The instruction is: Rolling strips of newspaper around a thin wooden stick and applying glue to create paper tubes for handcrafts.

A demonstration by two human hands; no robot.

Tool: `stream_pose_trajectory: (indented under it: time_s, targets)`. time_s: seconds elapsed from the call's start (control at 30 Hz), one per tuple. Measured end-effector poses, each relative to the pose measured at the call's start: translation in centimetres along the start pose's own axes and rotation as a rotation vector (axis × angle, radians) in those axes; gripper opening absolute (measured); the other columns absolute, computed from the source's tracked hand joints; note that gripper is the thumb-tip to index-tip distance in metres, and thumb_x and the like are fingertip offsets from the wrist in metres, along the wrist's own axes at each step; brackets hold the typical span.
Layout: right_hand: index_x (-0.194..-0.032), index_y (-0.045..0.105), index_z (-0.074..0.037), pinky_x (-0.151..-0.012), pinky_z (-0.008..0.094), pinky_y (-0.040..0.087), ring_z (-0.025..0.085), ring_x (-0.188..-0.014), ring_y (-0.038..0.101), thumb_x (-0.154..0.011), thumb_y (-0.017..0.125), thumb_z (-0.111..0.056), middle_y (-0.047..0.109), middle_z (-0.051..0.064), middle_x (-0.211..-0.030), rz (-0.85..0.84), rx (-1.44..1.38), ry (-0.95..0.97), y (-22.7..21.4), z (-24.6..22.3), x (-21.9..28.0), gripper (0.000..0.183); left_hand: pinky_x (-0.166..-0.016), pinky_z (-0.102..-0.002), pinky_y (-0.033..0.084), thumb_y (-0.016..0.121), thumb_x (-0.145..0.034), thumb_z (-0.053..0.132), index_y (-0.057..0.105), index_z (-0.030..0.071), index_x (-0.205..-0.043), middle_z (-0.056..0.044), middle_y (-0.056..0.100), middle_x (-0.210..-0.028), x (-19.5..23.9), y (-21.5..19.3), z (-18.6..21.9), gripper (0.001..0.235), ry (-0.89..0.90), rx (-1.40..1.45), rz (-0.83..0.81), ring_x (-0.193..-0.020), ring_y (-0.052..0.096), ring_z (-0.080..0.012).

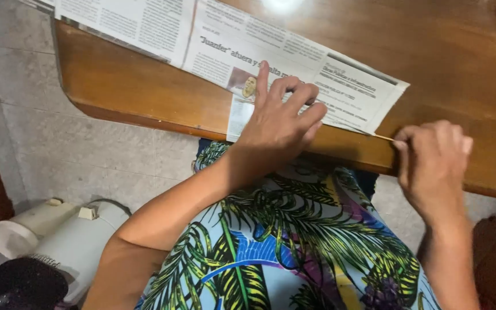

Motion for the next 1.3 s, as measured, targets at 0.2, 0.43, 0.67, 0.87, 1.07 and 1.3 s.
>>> stream_pose_trajectory:
  time_s: [0.2, 0.43, 0.67, 0.87, 1.07, 1.3]
  targets:
    - [-0.1, 0.057, -0.004, -0.076, 0.036, 0.027, 0.025, -0.086, 0.045, -0.098, 0.065, -0.012, 0.053, 0.011, -0.094, 0.184, -0.051, -0.05, -1.2, -2.4, -0.4, 0.011, -0.103, -0.068, 0.011, 0.058, -0.086, 0.008, 0.052, 0.006, -0.091, -0.009, 0.051, -0.102, 0.1, -0.2, 0.3, 0.008, 0.005, 0.028, 0.004, -0.101, 0.044, -0.0312]
    - [-0.095, 0.062, -0.001, -0.079, 0.04, 0.04, 0.032, -0.089, 0.051, -0.092, 0.061, -0.021, 0.058, 0.016, -0.095, 0.179, -0.257, 0.108, 0.0, -6.9, -2.5, 0.02, -0.1, -0.071, 0.009, 0.056, -0.087, 0.008, 0.05, 0.006, -0.091, -0.012, 0.047, -0.1, 0.0, -0.3, 0.4, 0.008, 0.032, 0.021, 0.025, -0.098, 0.042, -0.034]
    - [-0.087, 0.054, -0.008, -0.068, 0.043, 0.037, 0.032, -0.078, 0.047, -0.097, 0.047, -0.031, 0.053, 0.013, -0.09, 0.146, -0.075, 0.147, 0.3, -7.1, -2.8, 0.027, -0.097, -0.074, 0.011, 0.061, -0.086, 0.006, 0.052, 0.004, -0.087, -0.012, 0.048, -0.098, -0.2, -0.4, 0.7, 0.009, 0.03, -0.005, 0.055, -0.096, 0.043, -0.0344]
    - [-0.086, 0.056, -0.01, -0.061, 0.043, 0.036, 0.032, -0.077, 0.047, -0.094, 0.045, -0.024, 0.052, 0.011, -0.089, 0.094, -0.047, 0.219, 0.7, -6.7, -2.9, 0.02, -0.095, -0.075, 0.014, 0.061, -0.086, 0.005, 0.054, 0.004, -0.084, -0.01, 0.05, -0.096, -0.3, -0.3, 0.7, 0.008, 0.032, -0.041, 0.091, -0.095, 0.044, -0.0344]
    - [-0.086, 0.055, -0.008, -0.061, 0.044, 0.035, 0.032, -0.078, 0.046, -0.093, 0.045, -0.022, 0.05, 0.013, -0.089, 0.116, -0.111, 0.234, 0.1, -6.9, -3.3, 0.019, -0.094, -0.076, 0.01, 0.066, -0.086, 0.004, 0.057, 0.005, -0.083, -0.004, 0.054, -0.093, -0.1, -0.1, 0.8, 0.01, 0.071, -0.042, 0.114, -0.094, 0.046, -0.0306]
    - [-0.083, 0.053, -0.004, -0.064, 0.043, 0.032, 0.031, -0.078, 0.045, -0.089, 0.051, -0.014, 0.049, 0.013, -0.088, 0.2, -0.218, 0.248, -0.6, -7.0, -3.6, 0.012, -0.087, -0.081, 0.004, 0.066, -0.083, -0.005, 0.058, 0.005, -0.096, 0.0, 0.059, -0.09, 0.4, 0.0, 1.0, 0.018, 0.145, -0.002, 0.077, -0.102, 0.051, -0.0331]
Point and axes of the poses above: each hand's wrist, its own x-axis away from the middle knuckle, its own y-axis out of the palm, z = x × y, the point moved 6 cm from there along -x, towards the middle knuckle
